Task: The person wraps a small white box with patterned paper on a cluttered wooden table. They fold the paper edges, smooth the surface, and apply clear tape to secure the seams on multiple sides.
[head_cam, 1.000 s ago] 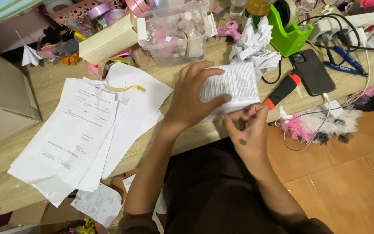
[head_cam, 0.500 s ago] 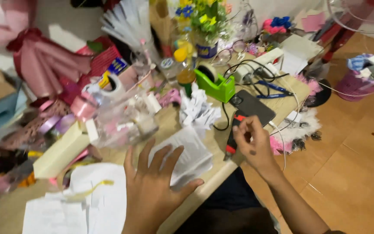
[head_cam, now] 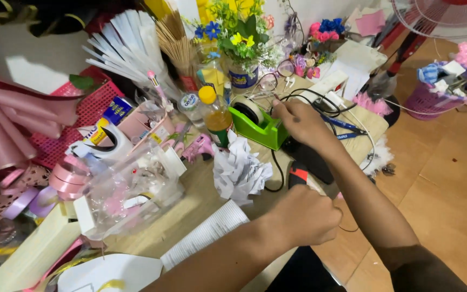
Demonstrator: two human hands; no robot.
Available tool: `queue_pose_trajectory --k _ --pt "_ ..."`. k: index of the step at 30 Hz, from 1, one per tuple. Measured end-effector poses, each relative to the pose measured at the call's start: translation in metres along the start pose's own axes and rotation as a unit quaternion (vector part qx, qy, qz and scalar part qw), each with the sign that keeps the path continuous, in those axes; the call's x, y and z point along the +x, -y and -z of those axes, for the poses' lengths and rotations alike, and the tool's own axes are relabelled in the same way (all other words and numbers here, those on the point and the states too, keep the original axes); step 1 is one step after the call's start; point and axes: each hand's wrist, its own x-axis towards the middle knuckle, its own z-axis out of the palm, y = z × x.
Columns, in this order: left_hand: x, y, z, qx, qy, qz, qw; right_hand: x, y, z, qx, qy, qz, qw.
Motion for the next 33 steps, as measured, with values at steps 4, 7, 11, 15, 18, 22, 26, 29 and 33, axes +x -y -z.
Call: queue_pose_trajectory --k 4,7,11,15,18,22,26,29,33 --pt "0.002 0.006 0.006 -0.011 0.04 0.031 0.999 0.021 0.0 -0.01 0.015 0.081 -0.068 0.994" --pt "0.002 0.006 0.007 -0.018 0.006 0.033 0.999 0.026 -0.008 -0.016 0.025 0.071 -0.072 0.995" --pt "-0.003 0.005 0.011 -0.024 0.0 0.033 0.999 -0.005 -0.008 -0.012 -0.034 -0.015 0.046 0.998" --pt "-0.004 0.003 0.016 -0.014 -0.091 0.023 0.995 -0.038 -0.011 -0.01 -0.076 -0.072 0.009 0.994" --pt "-0.004 0.001 0.018 -0.035 -0.071 0.018 0.997 -0.05 -0.025 -0.015 -0.184 -0.1 0.101 0.973" --pt "-0.004 0.003 0.026 -0.03 -0.111 0.028 0.993 -0.046 -0.048 -0.028 -0.25 -0.108 0.075 0.959" --pt "0.004 0.011 0.069 -0.06 -0.092 0.104 0.989 -0.066 -0.032 -0.015 -0.19 -0.117 0.013 0.975" --pt "0.006 0.022 0.092 -0.139 -0.181 0.141 0.963 -0.103 -0.025 -0.005 0.01 -0.133 0.076 0.988" --pt "0.003 0.021 0.103 -0.173 -0.277 0.16 0.932 -0.154 0.004 0.003 0.223 -0.138 0.093 0.961"
